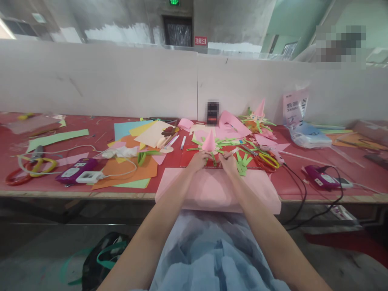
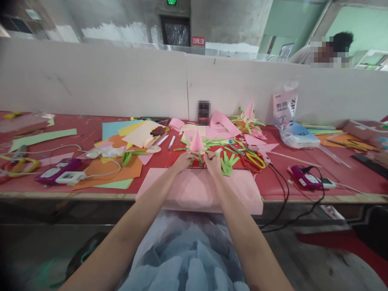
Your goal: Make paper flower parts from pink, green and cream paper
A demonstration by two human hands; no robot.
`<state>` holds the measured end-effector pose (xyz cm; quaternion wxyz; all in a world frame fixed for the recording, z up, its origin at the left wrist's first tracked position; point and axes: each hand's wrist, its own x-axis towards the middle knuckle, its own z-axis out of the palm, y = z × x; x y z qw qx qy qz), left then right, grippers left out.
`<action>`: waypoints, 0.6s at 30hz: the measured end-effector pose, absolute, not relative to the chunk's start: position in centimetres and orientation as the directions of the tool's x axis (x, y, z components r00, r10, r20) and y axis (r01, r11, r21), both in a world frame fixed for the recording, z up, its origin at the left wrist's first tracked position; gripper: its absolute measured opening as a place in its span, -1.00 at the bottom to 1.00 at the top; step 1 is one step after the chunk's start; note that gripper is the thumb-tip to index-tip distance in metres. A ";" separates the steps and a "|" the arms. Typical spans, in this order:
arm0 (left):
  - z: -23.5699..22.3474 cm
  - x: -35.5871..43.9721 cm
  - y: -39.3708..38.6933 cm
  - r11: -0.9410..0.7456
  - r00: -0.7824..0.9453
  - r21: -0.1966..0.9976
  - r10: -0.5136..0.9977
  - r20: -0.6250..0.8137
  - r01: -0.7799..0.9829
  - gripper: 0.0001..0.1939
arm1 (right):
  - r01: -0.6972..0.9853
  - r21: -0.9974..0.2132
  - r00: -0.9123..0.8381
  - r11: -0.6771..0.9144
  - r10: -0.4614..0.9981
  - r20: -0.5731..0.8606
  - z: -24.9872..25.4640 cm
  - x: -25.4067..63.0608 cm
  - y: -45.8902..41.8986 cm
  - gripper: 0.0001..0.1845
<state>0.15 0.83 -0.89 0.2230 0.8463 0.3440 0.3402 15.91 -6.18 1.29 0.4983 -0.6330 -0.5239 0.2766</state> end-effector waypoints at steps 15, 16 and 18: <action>-0.7 -0.1 0.6 -0.633 0.541 0.611 0.758 0.365 0.475 -0.47 | 0.455 -0.888 0.302 0.060 0.928 0.218 0.6 16.1 -5.8 -0.72; -0.7 -0.1 0.6 -0.631 0.541 0.614 0.759 0.363 0.474 -0.47 | 0.463 -0.885 0.313 0.055 0.924 0.221 0.5 16.2 -5.7 -0.73; -0.6 0.0 0.6 -0.627 0.539 0.621 0.761 0.361 0.470 -0.46 | 0.472 -0.880 0.332 0.045 0.916 0.224 0.4 16.3 -5.6 -0.75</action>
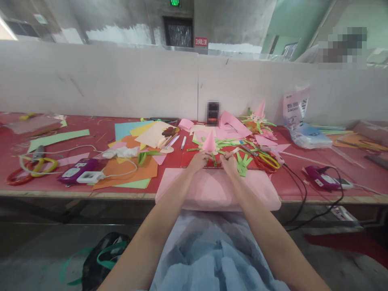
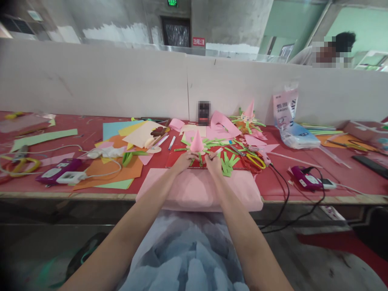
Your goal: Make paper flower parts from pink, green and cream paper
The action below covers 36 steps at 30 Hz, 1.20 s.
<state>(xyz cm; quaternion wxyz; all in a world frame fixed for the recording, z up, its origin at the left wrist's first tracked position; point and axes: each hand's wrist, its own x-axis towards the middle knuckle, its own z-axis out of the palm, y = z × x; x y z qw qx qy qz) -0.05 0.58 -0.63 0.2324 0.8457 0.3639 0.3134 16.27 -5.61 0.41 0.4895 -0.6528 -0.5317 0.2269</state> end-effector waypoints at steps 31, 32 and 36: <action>-0.7 0.0 0.7 -0.644 0.539 0.622 0.748 0.388 0.446 -0.47 | 0.373 -0.926 0.264 0.057 0.950 0.164 1.0 16.0 -6.0 -0.69; -0.7 0.0 0.6 -0.642 0.540 0.619 0.750 0.383 0.452 -0.47 | 0.373 -0.926 0.262 0.056 0.951 0.163 1.0 16.0 -6.0 -0.68; -0.3 0.0 0.3 -0.626 0.536 0.615 0.764 0.359 0.481 -0.47 | 0.380 -0.923 0.259 0.054 0.952 0.162 1.1 16.0 -6.1 -0.70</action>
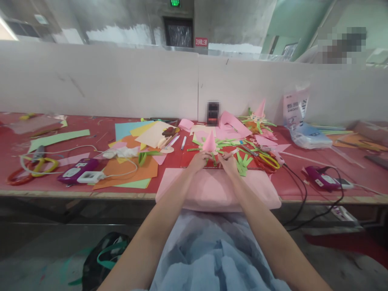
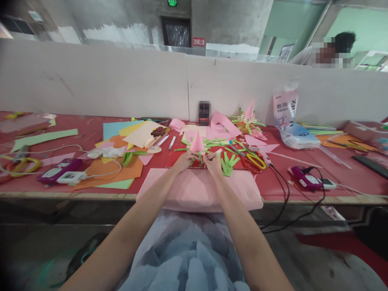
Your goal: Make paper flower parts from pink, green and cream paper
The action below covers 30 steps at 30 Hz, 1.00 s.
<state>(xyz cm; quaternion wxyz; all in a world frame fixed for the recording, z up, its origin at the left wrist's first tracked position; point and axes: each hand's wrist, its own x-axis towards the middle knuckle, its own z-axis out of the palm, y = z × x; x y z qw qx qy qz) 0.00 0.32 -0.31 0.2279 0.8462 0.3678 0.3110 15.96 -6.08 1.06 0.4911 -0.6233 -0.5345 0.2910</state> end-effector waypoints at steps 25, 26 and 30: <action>-0.4 0.1 0.4 -0.631 0.533 0.626 0.759 0.374 0.458 -0.47 | 0.390 -0.920 0.309 0.037 0.936 0.169 1.4 15.9 -6.2 -0.73; -0.4 0.1 0.4 -0.632 0.534 0.627 0.757 0.377 0.455 -0.47 | 0.391 -0.920 0.312 0.029 0.936 0.162 1.3 15.9 -6.2 -0.74; -0.5 0.0 0.4 -0.639 0.534 0.630 0.751 0.388 0.441 -0.48 | 0.397 -0.917 0.314 0.020 0.936 0.156 1.1 16.0 -6.0 -0.75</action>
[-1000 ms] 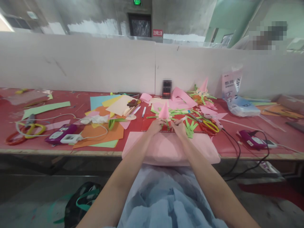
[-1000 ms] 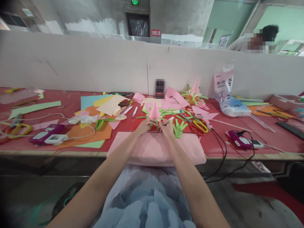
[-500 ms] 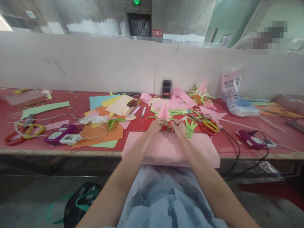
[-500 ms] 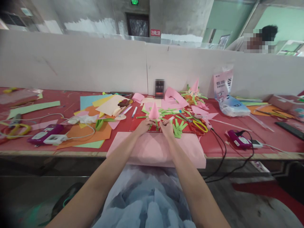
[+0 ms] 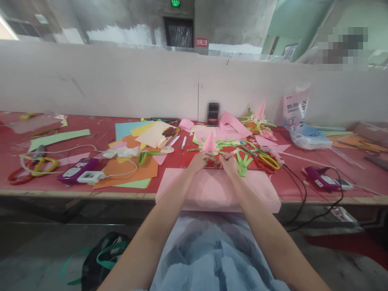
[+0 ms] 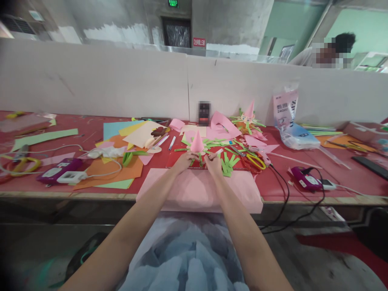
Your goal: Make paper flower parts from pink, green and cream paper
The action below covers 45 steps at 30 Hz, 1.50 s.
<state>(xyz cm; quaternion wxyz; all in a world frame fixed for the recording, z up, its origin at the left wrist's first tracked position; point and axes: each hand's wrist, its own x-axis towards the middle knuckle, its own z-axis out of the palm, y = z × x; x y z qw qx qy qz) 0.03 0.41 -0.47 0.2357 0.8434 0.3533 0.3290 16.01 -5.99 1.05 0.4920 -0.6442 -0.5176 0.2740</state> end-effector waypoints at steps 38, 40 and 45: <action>-0.1 0.1 0.2 -0.619 0.530 0.626 0.769 0.359 0.474 -0.48 | 0.382 -0.924 0.344 0.038 0.922 0.180 0.6 16.3 -5.8 -0.75; -0.3 0.2 0.3 -0.622 0.531 0.623 0.766 0.361 0.474 -0.48 | 0.389 -0.920 0.335 0.041 0.924 0.183 0.7 16.3 -5.8 -0.73; -0.6 0.2 0.7 -0.639 0.534 0.607 0.755 0.380 0.472 -0.48 | 0.393 -0.918 0.302 0.056 0.935 0.187 1.0 16.2 -5.9 -0.73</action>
